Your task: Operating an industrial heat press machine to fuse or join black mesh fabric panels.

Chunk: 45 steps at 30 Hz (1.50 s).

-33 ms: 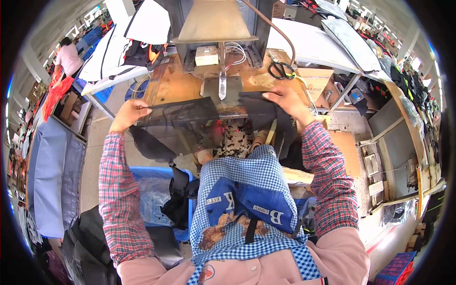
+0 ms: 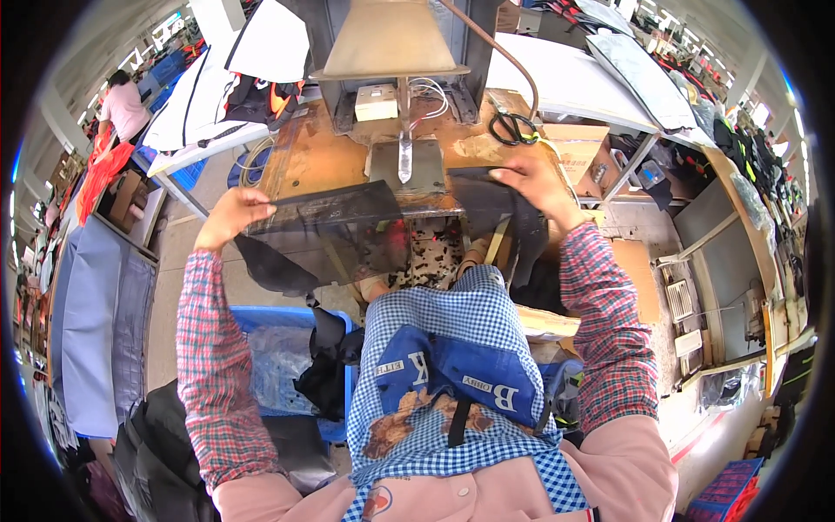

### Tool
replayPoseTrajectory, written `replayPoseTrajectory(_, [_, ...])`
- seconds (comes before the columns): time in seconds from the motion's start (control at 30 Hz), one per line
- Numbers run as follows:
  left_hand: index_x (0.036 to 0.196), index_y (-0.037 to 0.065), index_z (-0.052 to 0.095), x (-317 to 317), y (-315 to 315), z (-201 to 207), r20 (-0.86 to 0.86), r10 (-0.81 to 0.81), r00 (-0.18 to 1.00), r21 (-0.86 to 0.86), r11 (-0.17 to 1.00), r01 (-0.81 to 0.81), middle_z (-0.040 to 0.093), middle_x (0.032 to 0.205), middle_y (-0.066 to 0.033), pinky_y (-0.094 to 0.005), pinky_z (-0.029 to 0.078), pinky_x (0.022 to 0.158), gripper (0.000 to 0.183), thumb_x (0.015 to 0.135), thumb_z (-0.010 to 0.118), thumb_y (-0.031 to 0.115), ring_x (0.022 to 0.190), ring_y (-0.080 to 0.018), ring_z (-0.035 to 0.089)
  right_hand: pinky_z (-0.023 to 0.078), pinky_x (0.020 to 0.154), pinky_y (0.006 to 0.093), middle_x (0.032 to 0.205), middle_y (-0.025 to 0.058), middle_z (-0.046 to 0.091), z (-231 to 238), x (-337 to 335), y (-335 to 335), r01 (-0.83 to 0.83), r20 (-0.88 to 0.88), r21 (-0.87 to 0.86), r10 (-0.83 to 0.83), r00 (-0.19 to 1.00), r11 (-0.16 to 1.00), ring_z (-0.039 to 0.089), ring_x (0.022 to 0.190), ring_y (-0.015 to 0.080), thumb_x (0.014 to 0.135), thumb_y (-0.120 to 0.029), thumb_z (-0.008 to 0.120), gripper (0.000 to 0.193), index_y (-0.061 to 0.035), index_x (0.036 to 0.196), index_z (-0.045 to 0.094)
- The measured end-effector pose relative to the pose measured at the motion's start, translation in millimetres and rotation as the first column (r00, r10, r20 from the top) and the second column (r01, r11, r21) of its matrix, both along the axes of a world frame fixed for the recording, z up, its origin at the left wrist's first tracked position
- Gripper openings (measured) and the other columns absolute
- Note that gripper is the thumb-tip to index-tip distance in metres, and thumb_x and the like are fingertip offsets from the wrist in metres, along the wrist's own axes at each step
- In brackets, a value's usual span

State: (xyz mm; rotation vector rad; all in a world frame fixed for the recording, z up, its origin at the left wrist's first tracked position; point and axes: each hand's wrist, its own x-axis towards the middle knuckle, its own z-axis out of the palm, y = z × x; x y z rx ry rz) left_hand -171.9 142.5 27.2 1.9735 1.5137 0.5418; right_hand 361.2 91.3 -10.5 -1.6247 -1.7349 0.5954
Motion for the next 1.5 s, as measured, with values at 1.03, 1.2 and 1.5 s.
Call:
replayPoseTrajectory(1.03, [0.097, 0.002, 0.066, 59.4, -101.7, 38.6, 0.266, -0.135, 0.955, -0.242, 0.949, 0.202, 0.059, 0.082, 0.0072, -0.0199, 0.042, 0.065, 0.022, 0.093, 0.073, 0.023, 0.074, -0.0015, 0.05, 0.044, 0.069, 0.0253, 0.077, -0.0007, 0.059, 39.2, -28.5, -65.9, -0.394, -0.231, 0.03, 0.39, 0.891, 0.918, 0.051, 0.074, 0.0072, 0.099, -0.023, 0.064, 0.022, -0.001, 0.099, 0.067])
replayPoseTrajectory(1.2, [0.097, 0.0, 0.069, 42.0, -44.6, 8.7, 0.347, -0.05, 0.936, -0.208, 0.97, 0.129, 0.066, 0.085, 0.0035, -0.021, 0.046, 0.071, 0.023, 0.09, 0.076, 0.021, 0.078, -0.0036, 0.057, 0.045, 0.066, 0.0275, 0.075, 0.0023, 0.061, 16.8, -52.0, -23.9, -0.297, -0.039, 0.025, 0.297, 0.954, 0.955, 0.053, 0.072, 0.007, 0.095, -0.024, 0.069, 0.023, -0.0013, 0.093, 0.066])
replayPoseTrajectory(1.5, [0.106, -0.006, 0.069, 44.0, 33.1, -22.9, 0.225, 0.084, 0.971, -0.126, 0.99, -0.057, 0.069, 0.091, -0.004, -0.0263, 0.047, 0.078, 0.043, 0.08, 0.083, 0.025, 0.082, -0.0115, 0.061, 0.049, 0.071, 0.0337, 0.08, 0.0106, 0.067, -9.0, -66.4, 24.5, -0.169, 0.092, 0.089, 0.161, 0.983, 0.982, 0.062, 0.074, 0.0194, 0.09, -0.03, 0.073, 0.028, -0.0024, 0.092, 0.068])
